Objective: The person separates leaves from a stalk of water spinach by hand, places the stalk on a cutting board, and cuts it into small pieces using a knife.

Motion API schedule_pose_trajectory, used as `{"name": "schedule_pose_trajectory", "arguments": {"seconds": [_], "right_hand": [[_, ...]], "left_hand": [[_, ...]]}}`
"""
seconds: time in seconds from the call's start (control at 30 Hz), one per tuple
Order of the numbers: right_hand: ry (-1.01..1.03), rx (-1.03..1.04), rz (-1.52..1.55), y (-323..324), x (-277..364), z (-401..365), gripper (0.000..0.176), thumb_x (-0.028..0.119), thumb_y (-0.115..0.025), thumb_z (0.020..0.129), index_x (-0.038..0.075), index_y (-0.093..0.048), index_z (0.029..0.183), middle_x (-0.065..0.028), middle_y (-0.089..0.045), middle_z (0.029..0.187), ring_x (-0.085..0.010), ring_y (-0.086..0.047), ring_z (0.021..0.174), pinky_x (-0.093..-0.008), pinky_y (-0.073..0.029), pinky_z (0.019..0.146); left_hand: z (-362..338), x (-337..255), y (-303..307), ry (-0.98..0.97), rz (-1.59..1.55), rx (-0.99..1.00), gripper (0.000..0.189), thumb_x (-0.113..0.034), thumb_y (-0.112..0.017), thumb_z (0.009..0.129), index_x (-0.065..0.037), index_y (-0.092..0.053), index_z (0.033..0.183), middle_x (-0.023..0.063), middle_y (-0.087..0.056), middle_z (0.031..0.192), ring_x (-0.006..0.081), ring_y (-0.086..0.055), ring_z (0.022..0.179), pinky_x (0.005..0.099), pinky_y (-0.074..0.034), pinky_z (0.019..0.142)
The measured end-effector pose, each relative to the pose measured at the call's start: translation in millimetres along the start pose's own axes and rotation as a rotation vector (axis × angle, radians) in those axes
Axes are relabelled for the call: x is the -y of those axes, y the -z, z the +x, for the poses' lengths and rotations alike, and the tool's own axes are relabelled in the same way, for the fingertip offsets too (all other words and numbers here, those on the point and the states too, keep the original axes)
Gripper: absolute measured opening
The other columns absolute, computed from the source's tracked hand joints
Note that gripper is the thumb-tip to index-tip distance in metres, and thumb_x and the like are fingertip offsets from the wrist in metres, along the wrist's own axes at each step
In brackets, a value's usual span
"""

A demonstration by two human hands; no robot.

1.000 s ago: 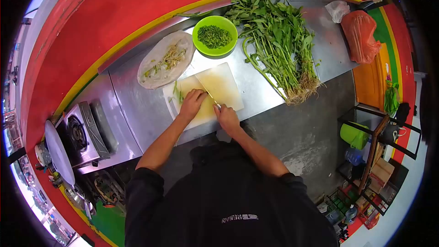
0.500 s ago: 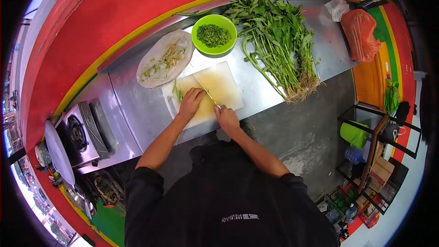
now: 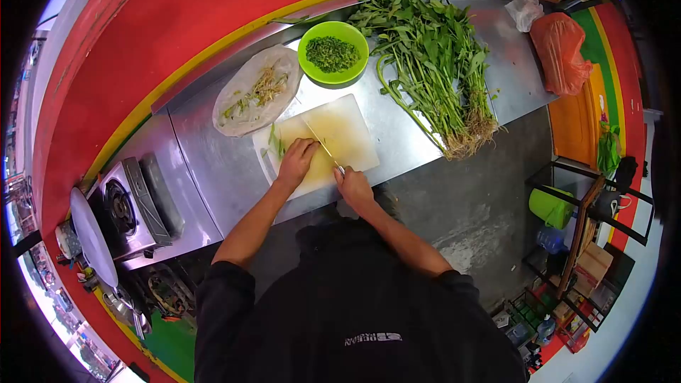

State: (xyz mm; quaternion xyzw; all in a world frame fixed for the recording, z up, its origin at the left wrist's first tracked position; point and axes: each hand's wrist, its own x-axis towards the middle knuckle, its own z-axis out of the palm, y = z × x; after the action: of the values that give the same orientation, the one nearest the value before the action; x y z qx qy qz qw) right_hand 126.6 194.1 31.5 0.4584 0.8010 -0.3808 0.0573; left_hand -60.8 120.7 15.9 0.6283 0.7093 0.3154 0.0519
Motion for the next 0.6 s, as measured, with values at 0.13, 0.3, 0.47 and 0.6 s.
{"name": "schedule_pose_trajectory", "arguments": {"seconds": [0.13,0.3,0.47,0.6], "right_hand": [[0.034,-0.043,-0.042,2,7,7,0.049,0.041,-0.057,0.099,-0.006,-0.063,0.084,-0.0326,-0.063,0.071,-0.0495,-0.066,0.07,-0.0555,-0.054,0.06],[0.06,-0.049,0.027,4,8,11,0.049,0.041,-0.056,0.099,-0.007,-0.063,0.087,-0.0333,-0.063,0.071,-0.0502,-0.065,0.07,-0.0565,-0.053,0.06],[-0.013,0.003,0.06,7,2,-3,0.051,0.042,-0.055,0.1,-0.007,-0.063,0.087,-0.0335,-0.063,0.072,-0.0512,-0.065,0.071,-0.0578,-0.052,0.061],[-0.033,0.029,-0.019,2,1,-1,0.052,0.046,-0.051,0.1,-0.003,-0.065,0.091,-0.0292,-0.067,0.077,-0.0477,-0.067,0.073,-0.0555,-0.055,0.064]], "left_hand": [[1,-5,5,0.01,0.058,0.038,0.035,-0.002,-0.062,0.075,-0.002,-0.069,0.11,0.009,-0.061,0.099,0.0261,-0.061,0.095,0.0367,-0.051,0.083],[0,-2,5,0.027,0.07,0.075,0.035,-0.003,-0.062,0.075,-0.003,-0.069,0.11,0.0086,-0.062,0.099,0.026,-0.061,0.095,0.0367,-0.051,0.083],[0,4,-6,0.033,0.05,-0.015,0.035,-0.002,-0.062,0.076,-0.002,-0.069,0.11,0.0098,-0.064,0.101,0.0265,-0.062,0.095,0.0371,-0.052,0.084],[4,0,0,0.033,-0.007,-0.009,0.03,-0.001,-0.064,0.078,0.0,-0.068,0.107,0.0136,-0.064,0.1,0.0309,-0.063,0.094,0.0405,-0.052,0.084]]}}
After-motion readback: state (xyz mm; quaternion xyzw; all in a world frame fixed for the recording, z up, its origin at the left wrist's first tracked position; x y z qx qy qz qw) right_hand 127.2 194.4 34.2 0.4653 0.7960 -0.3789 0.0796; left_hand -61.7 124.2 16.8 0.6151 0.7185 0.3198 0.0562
